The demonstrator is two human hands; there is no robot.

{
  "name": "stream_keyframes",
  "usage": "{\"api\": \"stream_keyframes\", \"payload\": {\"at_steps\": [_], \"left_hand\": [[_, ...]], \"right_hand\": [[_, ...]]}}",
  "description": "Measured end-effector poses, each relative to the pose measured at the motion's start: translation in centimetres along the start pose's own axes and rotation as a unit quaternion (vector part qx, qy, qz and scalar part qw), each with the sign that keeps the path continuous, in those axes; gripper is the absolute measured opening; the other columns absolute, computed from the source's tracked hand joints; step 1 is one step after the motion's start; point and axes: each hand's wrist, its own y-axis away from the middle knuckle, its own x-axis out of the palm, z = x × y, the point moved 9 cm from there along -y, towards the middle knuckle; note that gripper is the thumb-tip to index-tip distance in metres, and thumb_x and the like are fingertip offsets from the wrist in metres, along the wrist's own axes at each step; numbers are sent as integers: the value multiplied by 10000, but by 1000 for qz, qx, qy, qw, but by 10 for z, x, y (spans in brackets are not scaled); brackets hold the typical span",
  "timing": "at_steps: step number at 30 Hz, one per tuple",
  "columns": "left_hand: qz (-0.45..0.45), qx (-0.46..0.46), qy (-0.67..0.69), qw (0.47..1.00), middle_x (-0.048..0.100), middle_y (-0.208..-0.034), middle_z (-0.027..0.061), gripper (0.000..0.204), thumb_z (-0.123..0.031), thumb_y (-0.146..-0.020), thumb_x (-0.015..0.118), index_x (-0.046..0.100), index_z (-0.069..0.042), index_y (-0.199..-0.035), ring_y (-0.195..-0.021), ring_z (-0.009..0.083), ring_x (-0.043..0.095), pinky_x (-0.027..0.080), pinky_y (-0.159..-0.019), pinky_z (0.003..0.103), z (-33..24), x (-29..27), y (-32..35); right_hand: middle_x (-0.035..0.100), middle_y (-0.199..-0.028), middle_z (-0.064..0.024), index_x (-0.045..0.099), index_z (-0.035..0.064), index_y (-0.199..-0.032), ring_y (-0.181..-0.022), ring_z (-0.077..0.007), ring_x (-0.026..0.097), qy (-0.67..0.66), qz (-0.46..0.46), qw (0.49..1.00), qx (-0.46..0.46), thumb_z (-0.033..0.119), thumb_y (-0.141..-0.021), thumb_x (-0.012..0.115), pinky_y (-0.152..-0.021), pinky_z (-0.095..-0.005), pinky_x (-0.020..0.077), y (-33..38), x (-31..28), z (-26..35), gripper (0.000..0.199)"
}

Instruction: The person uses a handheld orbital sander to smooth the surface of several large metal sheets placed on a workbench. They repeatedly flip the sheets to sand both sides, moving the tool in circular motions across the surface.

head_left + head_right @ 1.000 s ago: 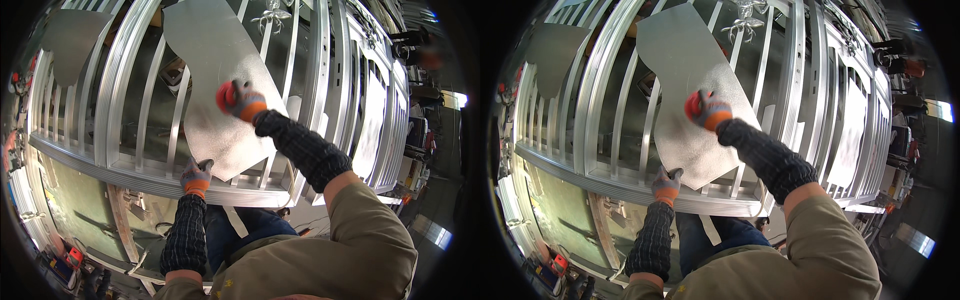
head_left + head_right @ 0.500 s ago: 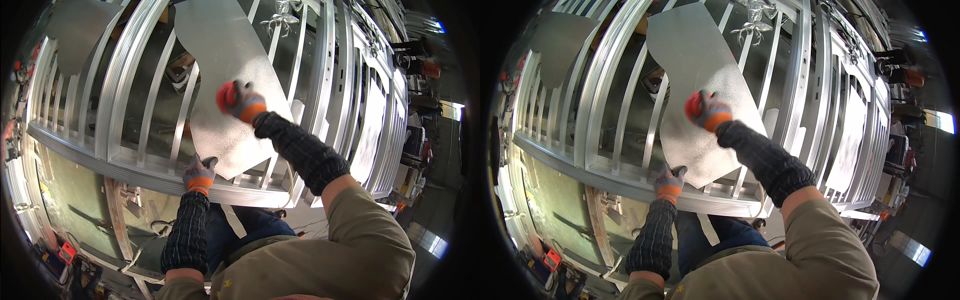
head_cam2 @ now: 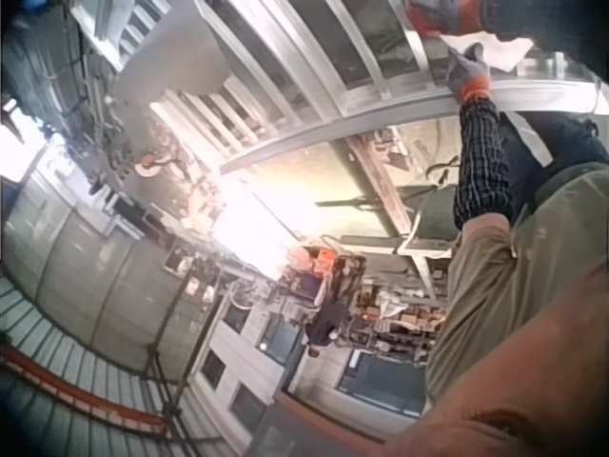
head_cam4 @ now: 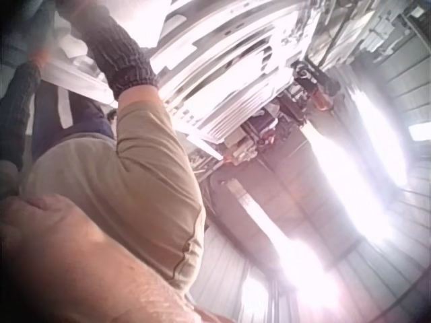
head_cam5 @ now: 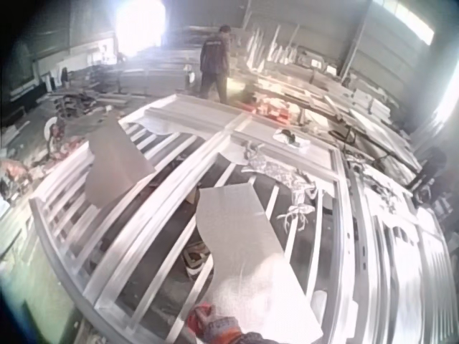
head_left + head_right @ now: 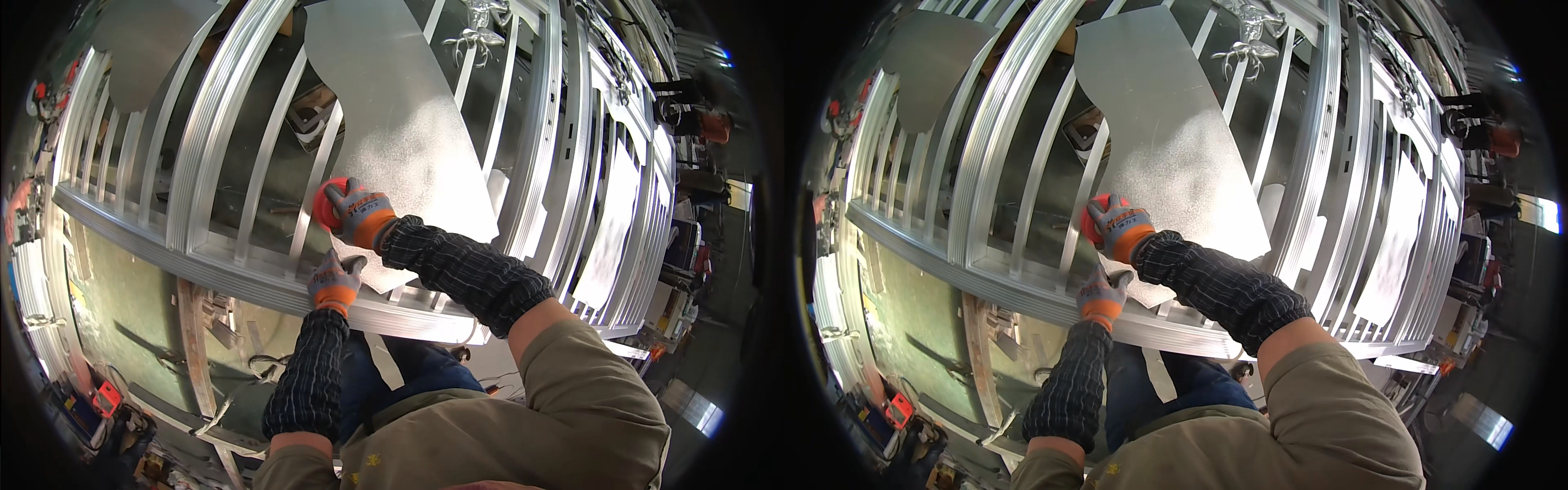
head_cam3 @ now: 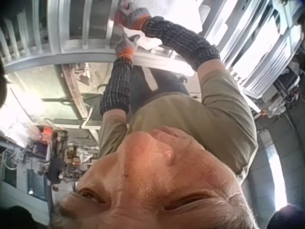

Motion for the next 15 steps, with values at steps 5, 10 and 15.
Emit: {"api": "stream_keyframes", "payload": {"at_steps": [5, 10, 15], "left_hand": [[2, 3, 2, 1000, 719, -1214, 189, 669, -567, -835, 755, 634, -54, -1248, -1133, 386, 676, 528, -985, 473, -1, -3, 3], [1, -6, 9, 1000, 726, -1187, 192, 639, -553, -831, 761, 651, -47, -1206, -1119, 388, 680, 531, -972, 470, -6, -5, 4], [-4, 4, 23, 1000, 752, -1097, 177, 572, -492, -828, 789, 675, -48, -1170, -1038, 377, 709, 553, -910, 471, -9, -13, 9]], "right_hand": [[573, -1287, -300, 455, 146, -1440, -1052, -457, 704, -63, -121, 985, 106, 498, -808, 798, -894, -498, 583, -33, -60, -76, 799], [623, -1251, -313, 452, 102, -1456, -1057, -431, 711, -101, -175, 962, 183, 468, -815, 779, -916, -473, 575, -62, -90, -136, 808], [553, -1299, -337, 411, 152, -1479, -1010, -504, 702, -32, -55, 998, 11, 494, -809, 790, -871, -516, 591, -24, -38, -35, 842]]}}
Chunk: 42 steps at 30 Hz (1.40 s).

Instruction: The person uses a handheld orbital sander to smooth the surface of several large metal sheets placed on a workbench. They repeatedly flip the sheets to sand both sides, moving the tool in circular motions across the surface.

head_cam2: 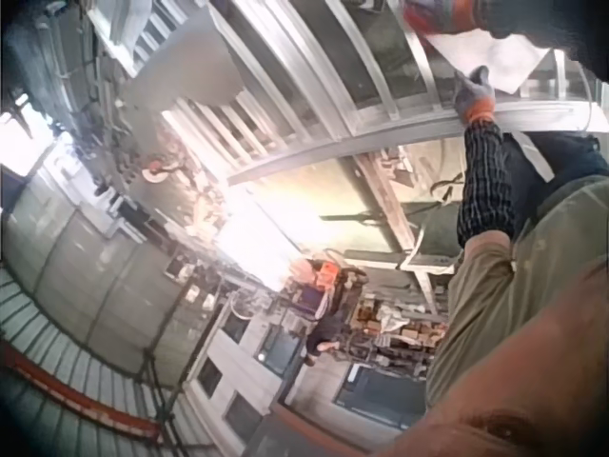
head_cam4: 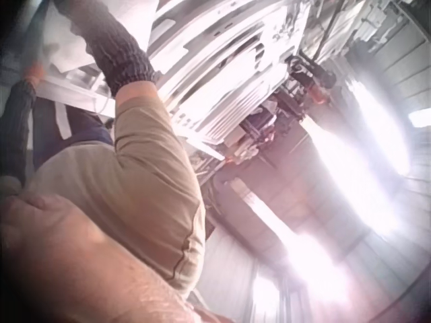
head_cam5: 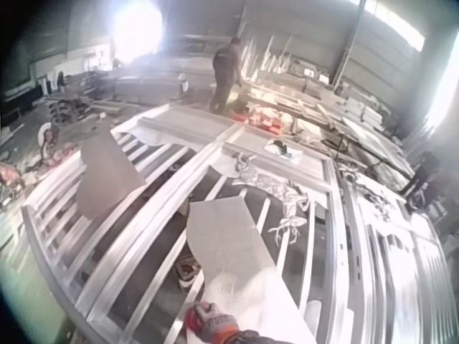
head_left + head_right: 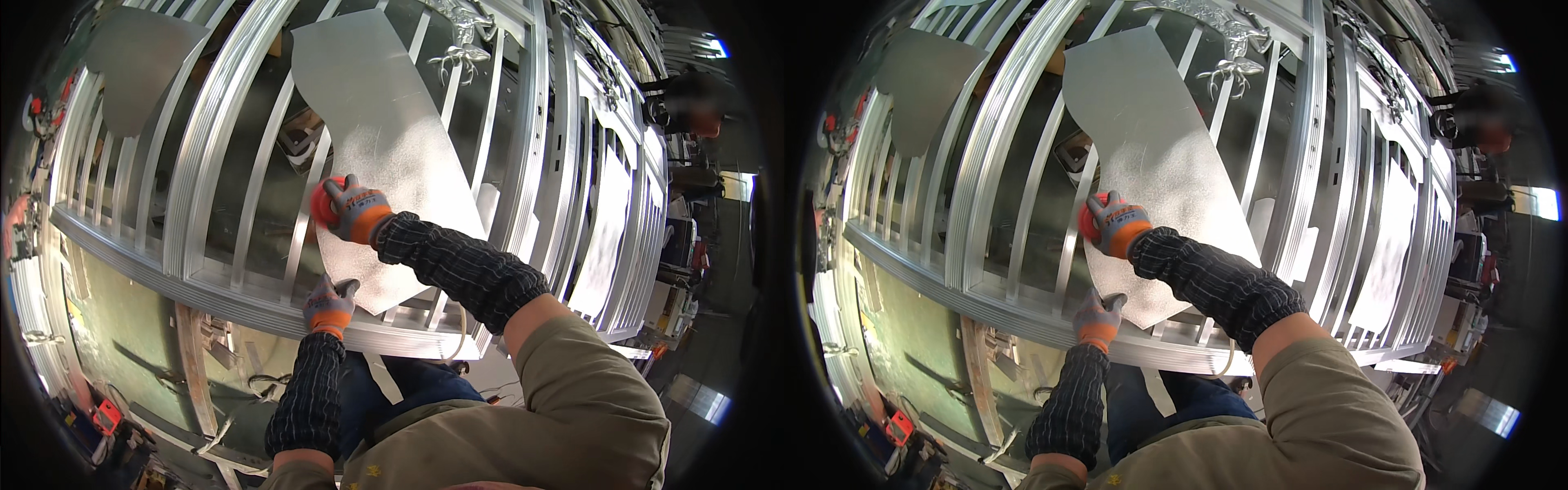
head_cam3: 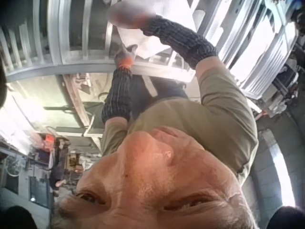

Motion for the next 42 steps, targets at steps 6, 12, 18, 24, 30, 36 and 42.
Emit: {"api": "stream_keyframes", "payload": {"at_steps": [6, 12, 18, 24, 30, 36, 42], "left_hand": [[-7, 6, 2, 1000, 751, -1107, 172, 568, -484, -833, 788, 658, -56, -1182, -1030, 369, 712, 556, -892, 469, -2, 0, -1], [-10, -1, -57, 998, 746, -1115, 183, 581, -503, -858, 760, 634, -58, -1209, -1031, 365, 713, 555, -897, 467, -5, -2, 0], [21, -1, -20, 1000, 752, -1102, 193, 585, -495, -856, 778, 637, -48, -1205, -1014, 372, 718, 556, -889, 460, 4, 4, -1], [24, -34, 105, 994, 741, -1047, 199, 771, -431, -752, 897, 539, -74, -1334, -991, 407, 711, 555, -885, 491, -1, -3, -4], [25, 20, -53, 998, 701, -1230, 216, 809, -481, -794, 845, 509, -32, -1377, -1095, 381, 696, 561, -925, 461, -24, -26, -47], [-80, 167, -75, 980, 656, -1289, 232, 1043, -657, -742, 825, 455, -1, -1463, -1161, 402, 652, 545, -948, 475, -97, -116, -107], [-34, 63, -20, 997, 573, -1415, 273, 1250, -746, -633, 854, 408, 30, -1505, -1313, 402, 567, 498, -1074, 451, -106, -78, -175]], "right_hand": [[550, -1376, -289, 448, 136, -1451, -1191, -455, 646, -49, -86, 977, 187, 532, -801, 767, -990, -516, 535, -57, -69, -141, 825], [581, -1310, -269, 500, 126, -1391, -1163, -445, 661, -123, -209, 918, 312, 544, -806, 766, -1000, -471, 539, -49, -125, -245, 767], [559, -1324, -293, 425, 192, -1500, -1151, -467, 671, -78, -42, 968, 233, 485, -767, 820, -999, -504, 545, 8, -61, -163, 882], [585, -1280, -252, 492, 136, -1387, -1111, -440, 677, -130, -208, 914, 323, 527, -820, 761, -942, -493, 557, -42, -134, -232, 740], [564, -1279, -292, 454, 169, -1447, -1059, -468, 698, -55, -44, 984, 164, 438, -764, 838, -915, -520, 578, -53, -60, -100, 829], [655, -1225, -245, 502, 126, -1355, -1101, -431, 687, -104, -181, 940, 271, 493, -804, 775, -936, -496, 555, -129, -148, -171, 717], [550, -1308, -329, 464, 164, -1441, -1023, -501, 697, -83, -84, 975, 186, 474, -782, 816, -911, -517, 577, -108, -104, -102, 808]]}}
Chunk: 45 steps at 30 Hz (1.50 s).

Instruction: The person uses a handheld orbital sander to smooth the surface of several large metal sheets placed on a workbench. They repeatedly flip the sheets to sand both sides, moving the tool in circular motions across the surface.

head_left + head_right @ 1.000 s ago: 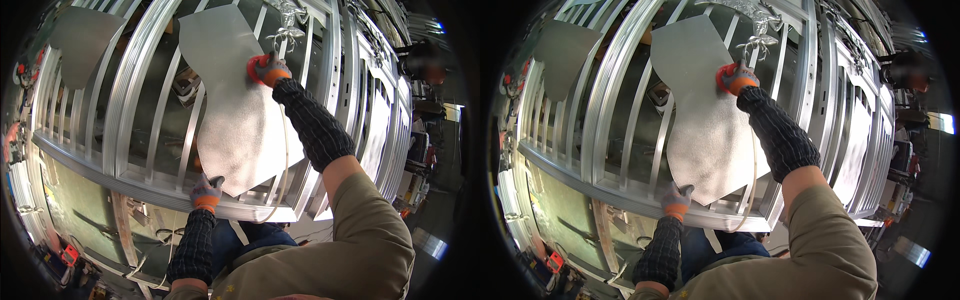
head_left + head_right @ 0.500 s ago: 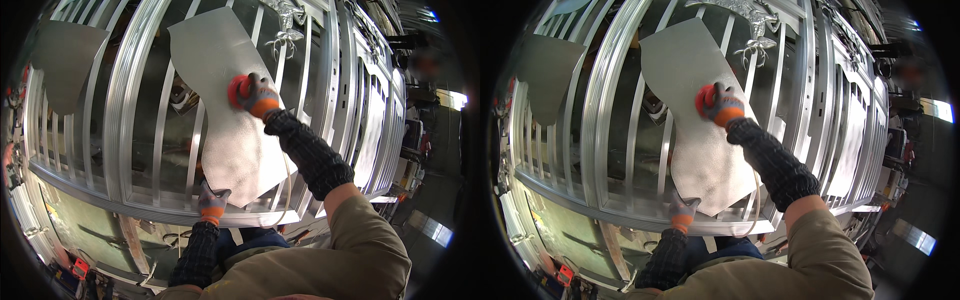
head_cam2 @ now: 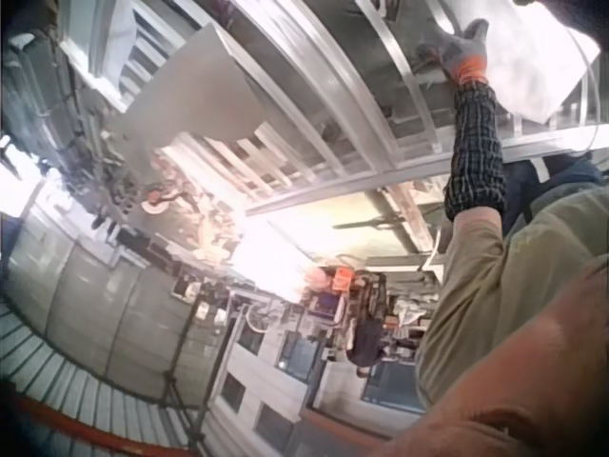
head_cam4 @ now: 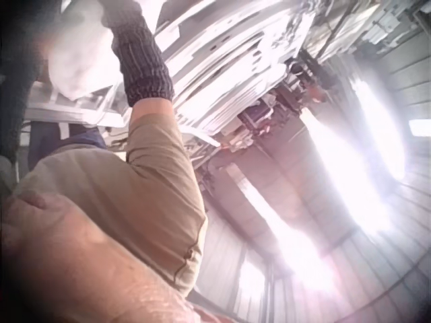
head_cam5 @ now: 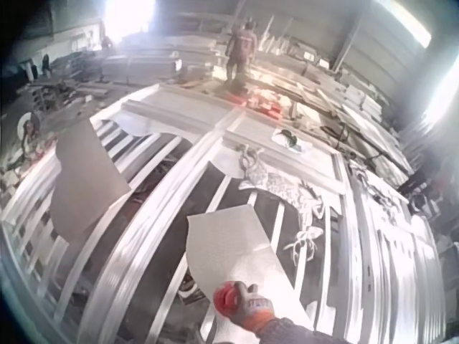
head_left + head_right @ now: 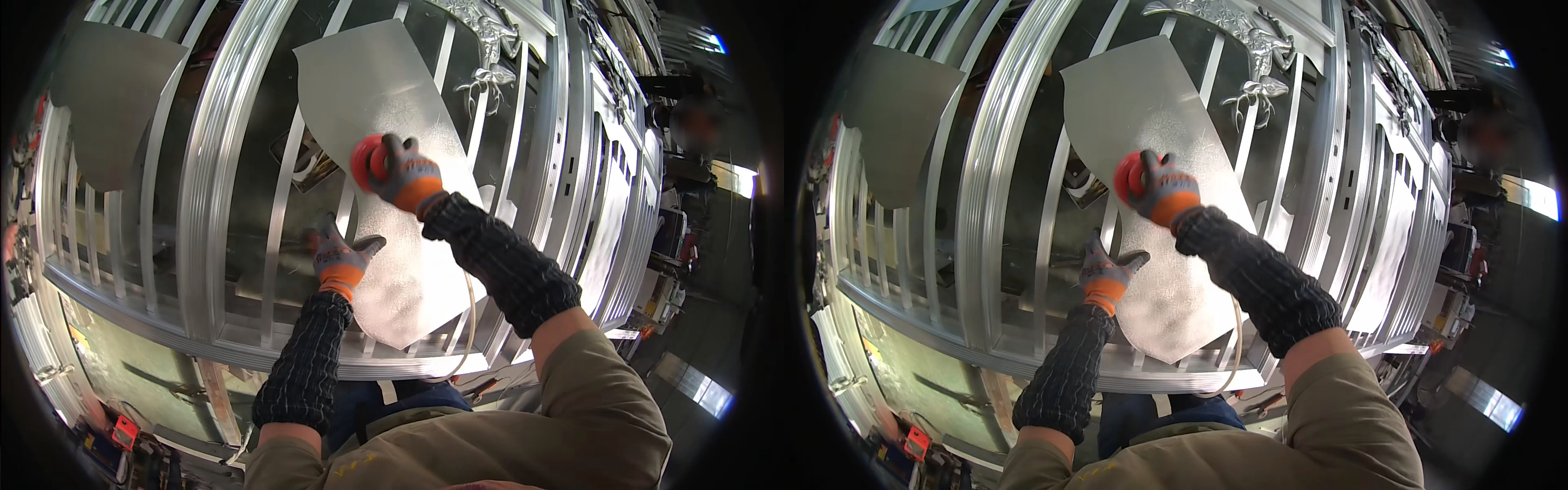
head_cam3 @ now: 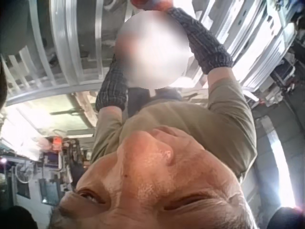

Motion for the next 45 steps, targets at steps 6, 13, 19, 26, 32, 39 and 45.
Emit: {"api": "stream_keyframes", "payload": {"at_steps": [6, 13, 19, 26, 32, 39, 45], "left_hand": [[10, 31, 71, 997, 545, -1454, 273, 1287, -734, -652, 853, 345, 30, -1554, -1349, 413, 534, 485, -1092, 460, -4, -4, 0], [17, 13, 60, 998, 520, -1463, 276, 1245, -645, -638, 909, 375, 44, -1527, -1359, 410, 522, 459, -1119, 457, -9, -7, -2], [23, 0, 34, 999, 542, -1435, 254, 1226, -737, -671, 836, 373, -24, -1554, -1339, 417, 527, 468, -1101, 491, -1, -2, 0], [32, 1, 87, 996, 511, -1460, 299, 1244, -616, -635, 930, 370, 43, -1529, -1332, 440, 536, 469, -1105, 477, -5, -5, -2], [22, 7, 76, 997, 516, -1465, 282, 1216, -650, -648, 902, 402, 47, -1510, -1374, 424, 483, 434, -1135, 482, -9, -14, 3], [56, -3, 67, 996, 505, -1488, 272, 1247, -690, -656, 875, 377, 39, -1537, -1374, 417, 492, 455, -1118, 475, -7, -10, 2], [81, -23, 74, 994, 501, -1496, 275, 1252, -713, -658, 860, 358, -7, -1562, -1353, 399, 532, 478, -1095, 479, -3, -11, -1]], "right_hand": [[554, -1289, -310, 466, 152, -1426, -997, -493, 703, 11, 3, 999, -38, 458, -782, 825, -853, -516, 589, -6, -3, 18, 798], [596, -1240, -310, 498, 132, -1374, -1034, -504, 690, 3, -32, 999, 12, 457, -806, 794, -903, -528, 571, -70, -38, 27, 718], [575, -1231, -300, 440, 176, -1455, -955, -477, 719, 53, 39, 993, -95, 466, -780, 830, -827, -507, 601, 1, 22, 34, 832], [629, -1244, -295, 521, 101, -1376, -1110, -466, 674, -1, -54, 998, -39, 487, -820, 756, -947, -509, 551, -134, -46, 86, 715], [640, -1237, -300, 506, 117, -1385, -1134, -456, 674, 41, 0, 997, -68, 499, -805, 764, -947, -509, 552, -86, -21, 79, 741], [641, -1277, -266, 464, 139, -1455, -1173, -444, 664, 37, -48, 997, -57, 535, -800, 768, -1016, -503, 527, -179, -45, 114, 823], [544, -1409, -268, 385, 159, -1548, -1278, -446, 610, 68, -17, 997, -33, 563, -812, 752, -1066, -501, 510, -210, -53, 133, 916]]}}
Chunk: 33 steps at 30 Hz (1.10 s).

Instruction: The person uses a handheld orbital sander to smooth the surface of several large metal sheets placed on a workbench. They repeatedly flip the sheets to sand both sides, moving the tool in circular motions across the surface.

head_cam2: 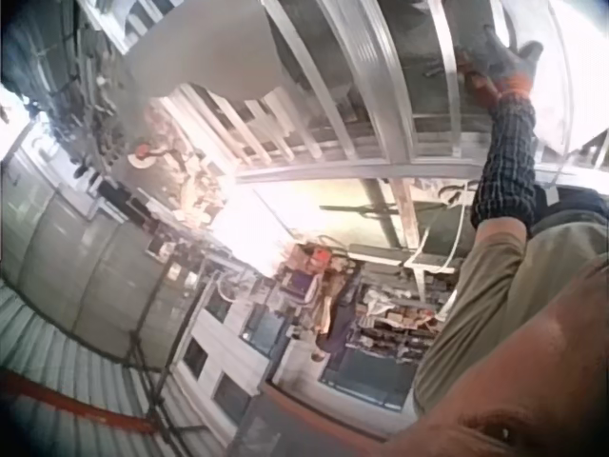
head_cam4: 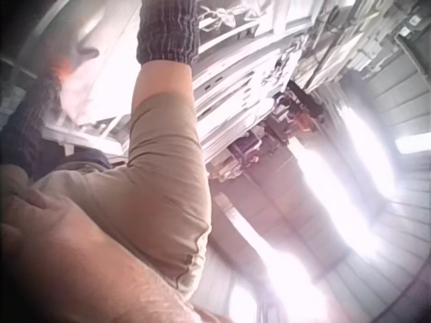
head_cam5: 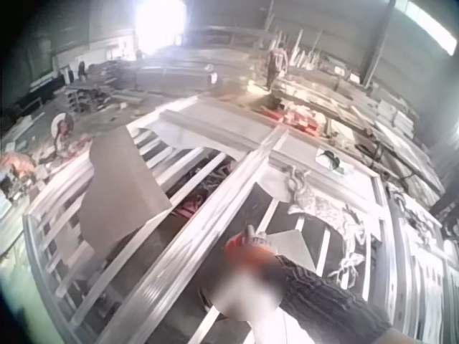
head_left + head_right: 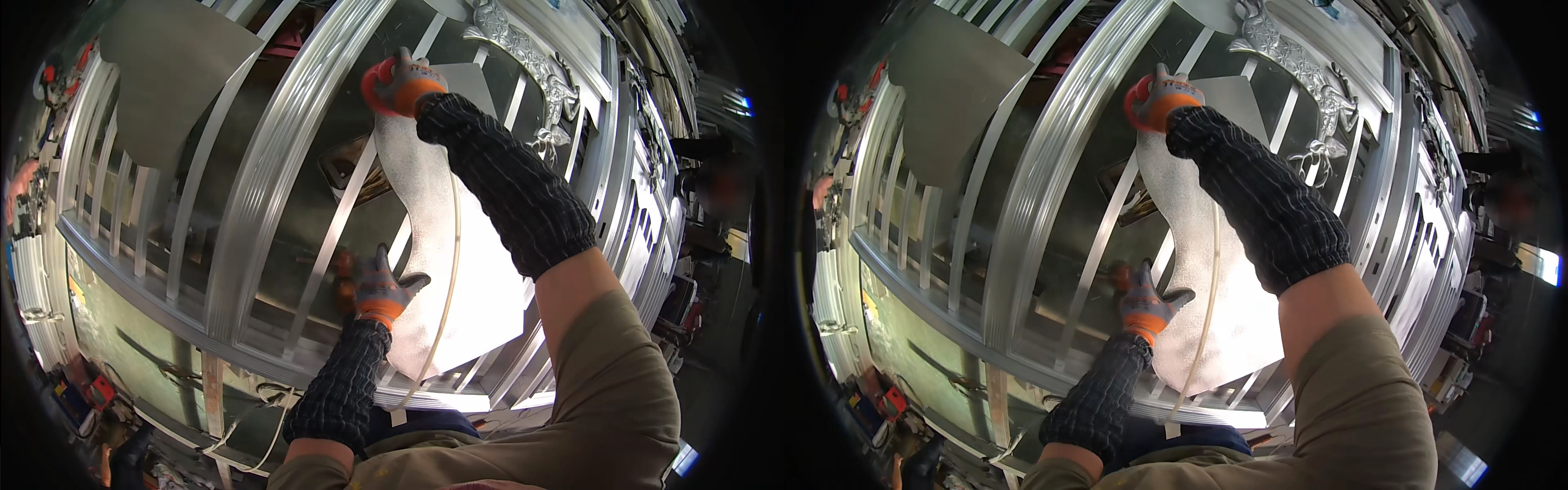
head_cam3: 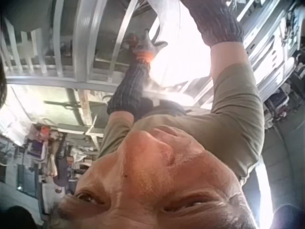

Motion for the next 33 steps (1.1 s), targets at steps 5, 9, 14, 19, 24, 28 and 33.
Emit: {"api": "stream_keyframes", "payload": {"at_steps": [5, 9, 14, 19, 24, 28, 33], "left_hand": [[14, -4, -1, 1000, 527, -1475, 265, 1258, -718, -662, 857, 343, -12, -1568, -1314, 409, 566, 493, -1067, 500, -4, -2, 2], [-7, 12, 21, 1000, 539, -1454, 284, 1260, -711, -664, 860, 337, -10, -1570, -1306, 407, 576, 495, -1067, 483, 2, 6, 0], [-60, 46, 4, 997, 596, -1367, 314, 1273, -714, -657, 861, 330, -8, -1573, -1246, 416, 617, 519, -1037, 461, 3, 6, 0], [0, -1, -2, 1000, 583, -1388, 261, 1239, -688, -673, 864, 324, -29, -1573, -1205, 407, 638, 551, -976, 469, 2, 5, 0], [-23, 30, 10, 999, 559, -1407, 267, 1229, -668, -680, 872, 311, -38, -1574, -1183, 423, 645, 561, -955, 483, -1, 6, -2], [-38, 20, 7, 999, 584, -1415, 268, 1262, -698, -650, 873, 353, 18, -1549, -1253, 402, 620, 525, -1025, 451, -1, 1, 0], [-2, -1, 19, 1000, 575, -1428, 259, 1254, -688, -648, 878, 358, 11, -1550, -1283, 389, 601, 508, -1053, 450, -1, 3, -1]], "right_hand": [[595, -1355, -270, 452, 157, -1458, -1238, -451, 629, -33, -44, 998, 11, 587, -802, 763, -1066, -506, 497, -19, -14, -9, 844], [631, -1287, -269, 480, 135, -1423, -1198, -446, 649, -22, -66, 998, 3, 557, -795, 778, -1028, -498, 516, 3, -5, -4, 813], [579, -1231, -292, 505, 162, -1326, -1005, -520, 693, -39, 7, 998, -59, 439, -816, 782, -865, -551, 574, 133, 42, -13, 644], [579, -1258, -321, 473, 154, -1409, -963, -494, 708, -10, 38, 996, -82, 424, -830, 770, -843, -531, 583, 175, 57, -40, 705], [653, -1138, -285, 510, 102, -1331, -979, -468, 704, -54, -14, 997, -45, 452, -845, 766, -843, -526, 573, 107, 24, -30, 651], [613, -1189, -316, 491, 141, -1370, -974, -499, 696, -58, 23, 997, -51, 426, -841, 776, -853, -534, 571, 145, 38, -33, 665], [565, -1215, -284, 462, 179, -1388, -881, -498, 711, 11, 84, 984, -159, 373, -786, 827, -771, -536, 602, 237, 87, -50, 730]]}}
